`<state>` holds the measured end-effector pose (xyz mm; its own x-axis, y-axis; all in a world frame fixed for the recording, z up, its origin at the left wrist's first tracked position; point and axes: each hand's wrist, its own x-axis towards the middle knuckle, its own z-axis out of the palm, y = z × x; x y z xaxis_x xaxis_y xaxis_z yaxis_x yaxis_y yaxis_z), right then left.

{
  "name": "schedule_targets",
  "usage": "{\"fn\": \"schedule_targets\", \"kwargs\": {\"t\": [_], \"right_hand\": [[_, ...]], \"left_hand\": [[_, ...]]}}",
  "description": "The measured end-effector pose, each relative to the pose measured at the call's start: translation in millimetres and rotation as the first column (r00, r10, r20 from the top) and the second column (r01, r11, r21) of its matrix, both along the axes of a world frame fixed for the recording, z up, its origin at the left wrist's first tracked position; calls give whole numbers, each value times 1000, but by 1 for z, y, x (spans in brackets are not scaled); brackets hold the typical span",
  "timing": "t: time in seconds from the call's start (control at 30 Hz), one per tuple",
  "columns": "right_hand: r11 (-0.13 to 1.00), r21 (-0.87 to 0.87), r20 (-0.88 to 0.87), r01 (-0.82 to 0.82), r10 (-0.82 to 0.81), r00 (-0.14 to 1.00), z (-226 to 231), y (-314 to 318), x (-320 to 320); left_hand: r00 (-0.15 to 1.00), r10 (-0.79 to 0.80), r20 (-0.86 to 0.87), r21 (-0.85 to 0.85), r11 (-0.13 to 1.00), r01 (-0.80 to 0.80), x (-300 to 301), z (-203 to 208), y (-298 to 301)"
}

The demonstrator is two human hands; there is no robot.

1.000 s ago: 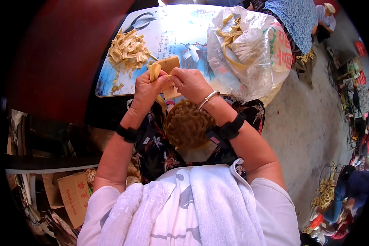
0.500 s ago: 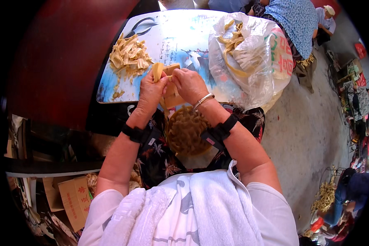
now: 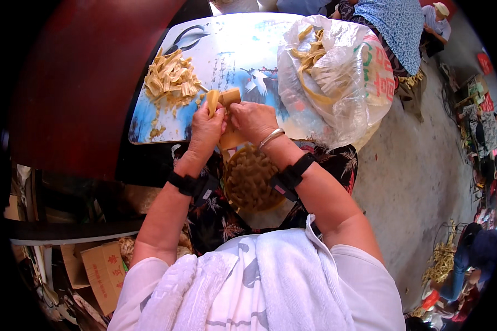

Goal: The person processes dried bamboo shoot strips by hand, folding them into bundles and placing them into a small wooden frame to shape them.

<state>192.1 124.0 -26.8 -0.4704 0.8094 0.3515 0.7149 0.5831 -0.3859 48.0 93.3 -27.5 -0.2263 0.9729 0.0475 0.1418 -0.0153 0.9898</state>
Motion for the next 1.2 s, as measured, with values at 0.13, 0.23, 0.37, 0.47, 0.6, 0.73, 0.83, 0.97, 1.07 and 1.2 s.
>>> {"fn": "schedule_targets", "kwargs": {"t": [0.13,0.23,0.37,0.47,0.6,0.73,0.83,0.97,1.07,1.2], "right_hand": [[920,-391,-373,-25,-133,918,1,-14,17],[560,-688,-718,-462,-431,546,-1,-35,44],[311,-478,-673,-821,-731,114,-6,-78,58],[299,-426,-562,-854,-827,-9,-16,-101,60],[321,-388,-584,-864,-811,-39,-23,-115,55],[302,-431,-672,-851,-736,79,-41,-125,68],[354,-552,-659,-755,-740,135,-44,-135,67],[388,-663,-607,-640,-779,157,-57,-144,69],[354,-792,-457,-498,-884,98,-85,-152,72],[149,-910,-160,-388,-987,-6,-148,-157,76]], "left_hand": [[993,120,20,66,990,-121,-25,1,-2],[932,271,241,56,955,-292,-60,18,-2],[906,278,319,7,955,-296,-69,19,-34],[971,93,220,12,995,-98,-40,18,-80],[976,30,216,-88,996,-11,-12,-8,-138],[965,53,258,-195,981,-1,1,-35,-174],[967,59,248,-225,974,-2,5,-40,-186],[972,82,222,-227,973,-30,8,-35,-186],[947,86,310,-229,973,-13,11,-40,-185],[929,85,360,-289,957,24,14,-44,-181]]}}
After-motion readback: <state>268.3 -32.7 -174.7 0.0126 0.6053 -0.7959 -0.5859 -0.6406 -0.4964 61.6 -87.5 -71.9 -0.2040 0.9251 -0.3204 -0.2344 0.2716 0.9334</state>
